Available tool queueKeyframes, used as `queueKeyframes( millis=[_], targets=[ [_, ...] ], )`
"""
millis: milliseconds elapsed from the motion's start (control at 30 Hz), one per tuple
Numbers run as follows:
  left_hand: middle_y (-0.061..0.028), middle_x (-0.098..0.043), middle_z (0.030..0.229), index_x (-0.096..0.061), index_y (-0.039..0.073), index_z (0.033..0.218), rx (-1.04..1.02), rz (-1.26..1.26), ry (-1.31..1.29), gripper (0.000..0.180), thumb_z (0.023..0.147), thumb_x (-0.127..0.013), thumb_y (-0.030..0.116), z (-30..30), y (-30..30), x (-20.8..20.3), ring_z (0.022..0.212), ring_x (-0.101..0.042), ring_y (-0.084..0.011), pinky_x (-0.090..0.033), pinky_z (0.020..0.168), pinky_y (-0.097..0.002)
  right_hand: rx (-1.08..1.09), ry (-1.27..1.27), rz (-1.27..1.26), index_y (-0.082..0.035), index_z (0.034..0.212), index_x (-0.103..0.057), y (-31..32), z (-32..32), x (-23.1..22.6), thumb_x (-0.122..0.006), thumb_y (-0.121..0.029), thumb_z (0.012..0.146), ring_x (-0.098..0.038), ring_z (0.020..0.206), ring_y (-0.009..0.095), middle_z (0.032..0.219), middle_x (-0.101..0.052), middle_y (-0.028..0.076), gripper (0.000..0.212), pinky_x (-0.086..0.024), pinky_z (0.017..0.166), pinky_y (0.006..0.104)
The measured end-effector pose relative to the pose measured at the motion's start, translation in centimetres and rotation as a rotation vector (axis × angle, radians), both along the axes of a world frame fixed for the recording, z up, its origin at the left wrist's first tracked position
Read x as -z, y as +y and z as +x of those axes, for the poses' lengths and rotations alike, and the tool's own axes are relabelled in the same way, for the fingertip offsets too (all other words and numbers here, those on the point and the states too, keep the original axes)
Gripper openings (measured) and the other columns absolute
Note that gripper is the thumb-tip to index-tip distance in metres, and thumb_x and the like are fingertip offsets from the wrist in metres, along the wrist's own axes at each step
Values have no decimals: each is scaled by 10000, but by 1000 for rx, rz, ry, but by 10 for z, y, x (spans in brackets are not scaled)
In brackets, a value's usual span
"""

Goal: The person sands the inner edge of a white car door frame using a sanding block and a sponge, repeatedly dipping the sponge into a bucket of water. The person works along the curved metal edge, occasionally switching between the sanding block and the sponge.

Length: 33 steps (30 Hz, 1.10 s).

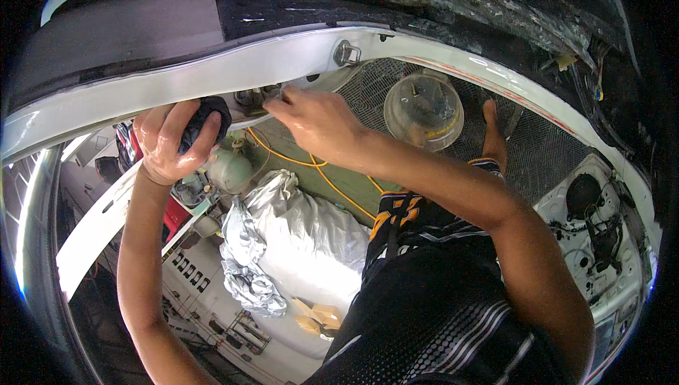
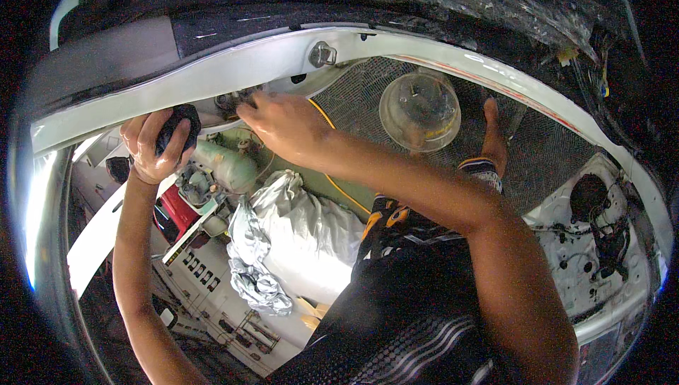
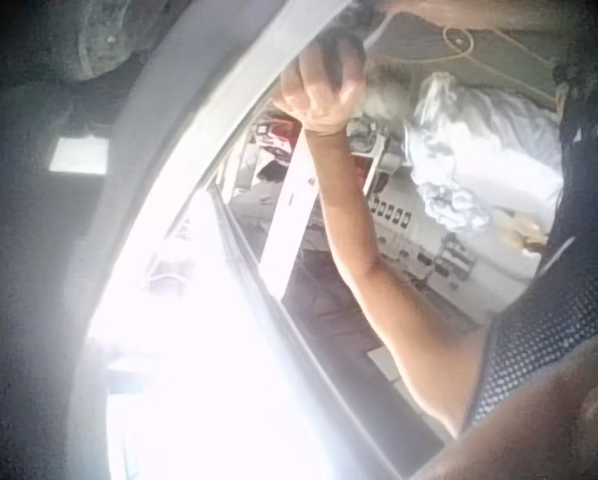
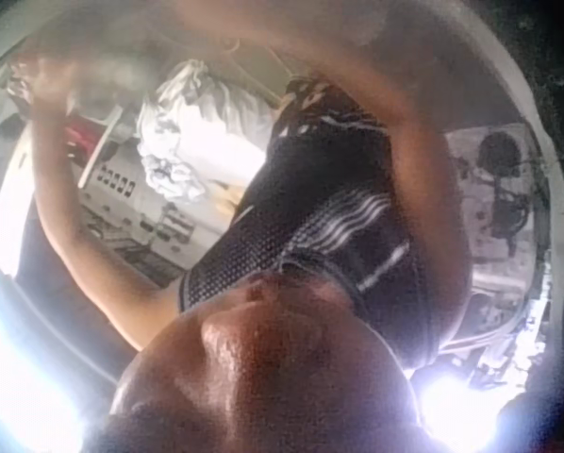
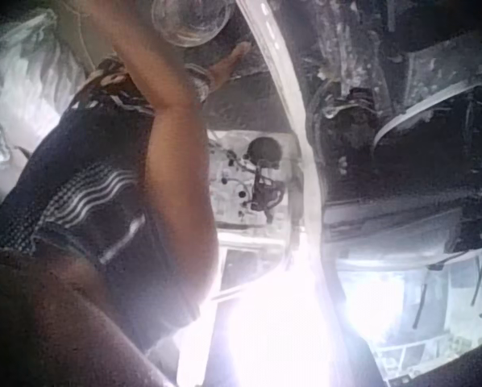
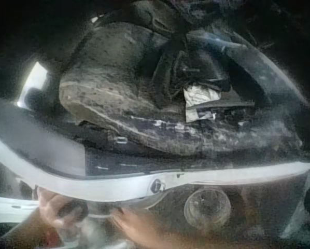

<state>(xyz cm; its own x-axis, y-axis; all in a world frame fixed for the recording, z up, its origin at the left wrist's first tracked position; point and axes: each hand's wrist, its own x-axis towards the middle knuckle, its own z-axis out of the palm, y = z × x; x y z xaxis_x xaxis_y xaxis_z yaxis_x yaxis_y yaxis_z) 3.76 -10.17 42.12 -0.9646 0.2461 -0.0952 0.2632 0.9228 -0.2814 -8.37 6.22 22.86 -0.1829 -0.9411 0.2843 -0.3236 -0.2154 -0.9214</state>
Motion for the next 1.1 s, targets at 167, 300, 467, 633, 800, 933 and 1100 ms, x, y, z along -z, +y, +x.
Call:
queueKeyframes(
  millis=[167,300,467,633,800,933,1100],
  targets=[
    [-104,-615,1196,-703,231,1087,-44,-12,2,365,738,-797,285,3,4,0,1092,-581,-306,-460,894,-458,-338,272,97,-44,1023,-678,-28,-2,-7,-606,-150,853,-718,792,325,936,-682,161,213,-579,646,433],
    [-51,-635,1147,-691,273,1091,-62,-24,29,245,856,-715,335,1,5,2,1057,-581,-247,-476,887,-412,-281,295,-16,-44,1009,-683,-29,-9,-6,-606,-174,861,-727,768,330,887,-697,149,212,-585,640,455],
    [-111,-611,1209,-720,235,1067,-51,17,2,348,737,-790,320,1,4,1,1084,-568,-301,-427,922,-454,-131,231,-23,-31,975,-684,-30,8,0,-598,-188,873,-734,736,344,861,-710,158,207,-589,611,474],
    [-110,-609,1220,-719,245,1068,-55,5,-4,328,760,-779,342,3,5,-1,1096,-556,-291,-413,924,-453,-257,212,-151,-29,1011,-659,-30,-8,23,-600,-195,867,-728,710,348,851,-696,191,227,-588,574,468],
    [-105,-600,1211,-717,249,1079,-29,25,-4,366,730,-801,321,-6,4,0,1088,-557,-284,-412,910,-446,-243,226,-238,-25,1068,-645,-33,-13,23,-601,-189,857,-725,685,341,855,-694,205,271,-586,566,470],
    [-79,-599,1178,-708,286,1074,-68,-12,6,341,752,-792,357,-2,6,2,1070,-571,-269,-428,902,-448,-82,228,-289,-19,1086,-628,-41,7,23,-601,-174,850,-722,681,343,879,-696,210,284,-589,569,463],
    [-97,-598,1200,-715,249,1078,-56,2,-12,421,690,-841,349,-2,6,0,1085,-562,-284,-424,914,-453,-150,238,-159,9,1037,-586,-26,-6,29,-605,-154,845,-714,718,341,873,-682,204,252,-587,575,438]
  ],
)
